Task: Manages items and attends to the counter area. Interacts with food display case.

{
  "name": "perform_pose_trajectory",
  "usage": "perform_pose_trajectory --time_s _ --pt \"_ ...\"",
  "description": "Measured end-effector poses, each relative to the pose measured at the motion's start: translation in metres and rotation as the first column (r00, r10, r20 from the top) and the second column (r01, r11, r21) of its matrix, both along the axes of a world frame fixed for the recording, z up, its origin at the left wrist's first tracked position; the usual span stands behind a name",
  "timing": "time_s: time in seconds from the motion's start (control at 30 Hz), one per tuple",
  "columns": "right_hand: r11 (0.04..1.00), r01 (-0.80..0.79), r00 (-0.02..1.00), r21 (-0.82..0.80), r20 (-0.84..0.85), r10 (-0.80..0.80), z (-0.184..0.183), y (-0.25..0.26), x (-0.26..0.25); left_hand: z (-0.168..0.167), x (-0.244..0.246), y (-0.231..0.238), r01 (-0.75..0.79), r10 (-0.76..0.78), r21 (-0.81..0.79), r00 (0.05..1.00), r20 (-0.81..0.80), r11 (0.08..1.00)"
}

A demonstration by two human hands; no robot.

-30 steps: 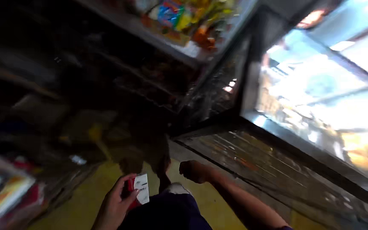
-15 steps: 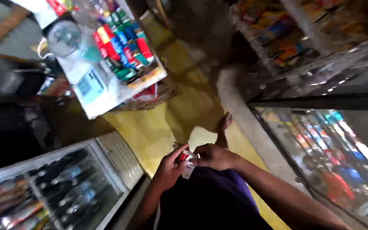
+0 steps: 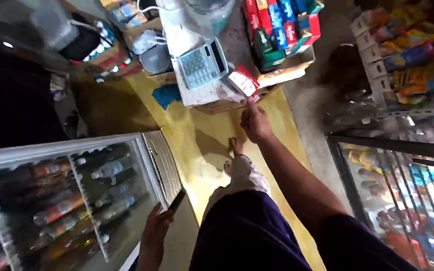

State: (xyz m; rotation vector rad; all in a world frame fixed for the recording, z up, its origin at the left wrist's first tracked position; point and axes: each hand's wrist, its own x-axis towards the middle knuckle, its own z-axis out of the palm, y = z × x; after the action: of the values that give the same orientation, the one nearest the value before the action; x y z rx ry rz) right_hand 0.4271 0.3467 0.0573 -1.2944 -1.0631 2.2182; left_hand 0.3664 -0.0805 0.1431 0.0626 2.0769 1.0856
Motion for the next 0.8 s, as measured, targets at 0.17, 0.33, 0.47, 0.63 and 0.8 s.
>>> perform_pose_trajectory --time_s 0.17,0.33,0.47,0.63,0.8 --pt "0.839 -0.532 0.805 -0.112 0.239 0.543 -0.001 -0.048 0.009 -0.015 -0.074 0.055 0.287 -0.284 -0.029 0.955 0.089 0.957" --pt "0.765 -0.496 0.834 -0.41 -0.47 0.288 0.059 -0.045 -0.07 -0.018 -0.19 0.125 0.524 -0.519 -0.054 0.851 0.084 0.85" --pt "0.788 -0.509 0.691 -0.346 -0.71 0.135 0.1 0.005 -0.175 0.002 -0.294 0.177 0.572 -0.572 -0.045 0.82 0.007 0.819" --pt "0.853 -0.466 0.6 -0.236 -0.792 0.109 0.134 0.059 -0.269 0.005 -0.406 0.246 0.503 -0.496 0.012 0.857 -0.14 0.864" --pt "0.945 -0.279 0.827 -0.171 -0.543 0.146 0.162 0.087 -0.341 -0.014 -0.531 0.335 0.696 -0.699 -0.072 0.711 -0.078 0.715"
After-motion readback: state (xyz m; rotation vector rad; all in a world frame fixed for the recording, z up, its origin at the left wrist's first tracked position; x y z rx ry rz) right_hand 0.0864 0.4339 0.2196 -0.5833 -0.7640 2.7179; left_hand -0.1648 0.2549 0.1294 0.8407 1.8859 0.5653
